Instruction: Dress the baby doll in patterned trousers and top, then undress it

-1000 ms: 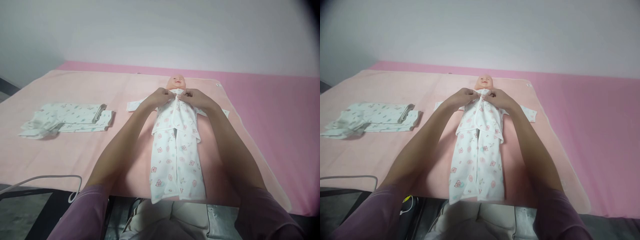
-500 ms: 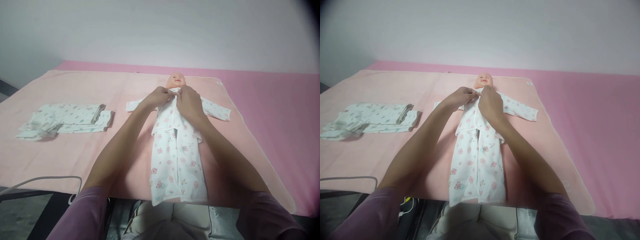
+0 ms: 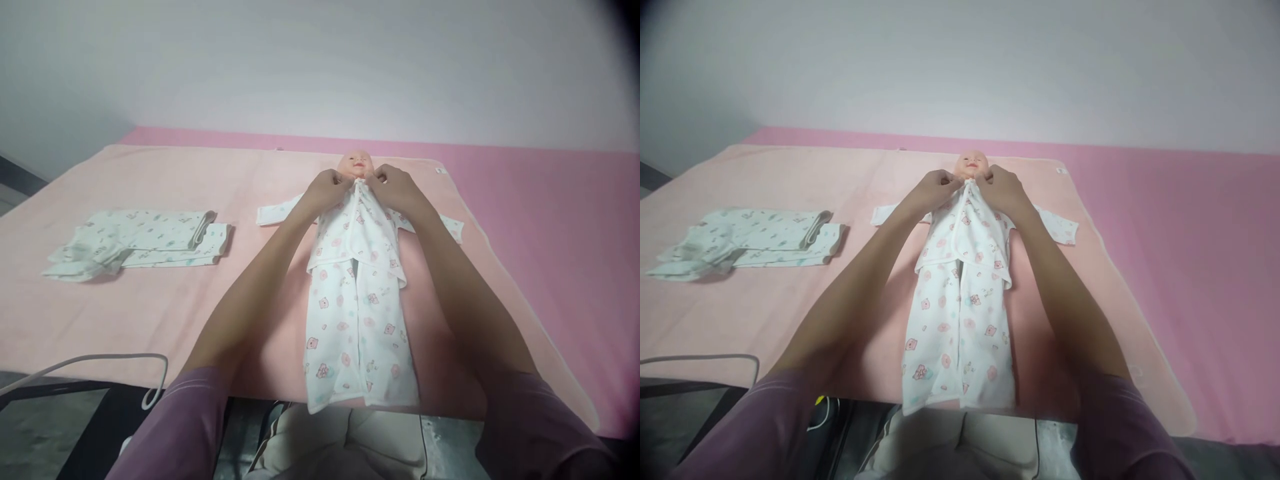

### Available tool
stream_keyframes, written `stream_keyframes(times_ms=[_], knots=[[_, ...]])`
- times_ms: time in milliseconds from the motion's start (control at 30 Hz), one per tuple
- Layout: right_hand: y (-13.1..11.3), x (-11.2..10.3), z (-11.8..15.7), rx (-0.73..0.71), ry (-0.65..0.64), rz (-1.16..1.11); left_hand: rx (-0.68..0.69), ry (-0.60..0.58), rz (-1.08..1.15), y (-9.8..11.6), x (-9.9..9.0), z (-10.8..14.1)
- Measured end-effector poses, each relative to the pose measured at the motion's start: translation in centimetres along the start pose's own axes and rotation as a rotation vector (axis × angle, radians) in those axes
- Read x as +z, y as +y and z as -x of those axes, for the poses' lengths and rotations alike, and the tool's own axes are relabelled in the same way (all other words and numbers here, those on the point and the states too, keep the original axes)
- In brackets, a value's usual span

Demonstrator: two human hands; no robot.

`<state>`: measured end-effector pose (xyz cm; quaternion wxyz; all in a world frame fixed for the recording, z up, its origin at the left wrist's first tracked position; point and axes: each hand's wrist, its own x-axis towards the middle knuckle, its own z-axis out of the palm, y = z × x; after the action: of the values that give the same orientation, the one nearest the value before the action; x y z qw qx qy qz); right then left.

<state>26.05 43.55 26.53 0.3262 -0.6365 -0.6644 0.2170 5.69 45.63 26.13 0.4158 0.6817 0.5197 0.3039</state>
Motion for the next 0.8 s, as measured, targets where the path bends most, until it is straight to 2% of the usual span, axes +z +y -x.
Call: stream_keyframes(times_ms=[133, 333, 633, 800], knots=[[0.1, 1.1, -2.1, 0.088, -0.040, -0.008, -0.037, 0.070, -0.024, 0.4, 0.9, -1.4], [-0.1, 0.7, -2.3, 0.188, -0.095, -0.083, -0.088, 0.064, 0.000, 0.5, 1.2, -2.0], [1.2, 0.2, -2.5, 0.205, -0.120, -0.277, -0.053, 0.065, 0.003, 0.6, 1.3, -1.7], [1.2, 0.2, -2.6, 0.228, -0.129, -0.277, -0.077, 0.051, 0.025, 0.2, 1.4, -2.1]])
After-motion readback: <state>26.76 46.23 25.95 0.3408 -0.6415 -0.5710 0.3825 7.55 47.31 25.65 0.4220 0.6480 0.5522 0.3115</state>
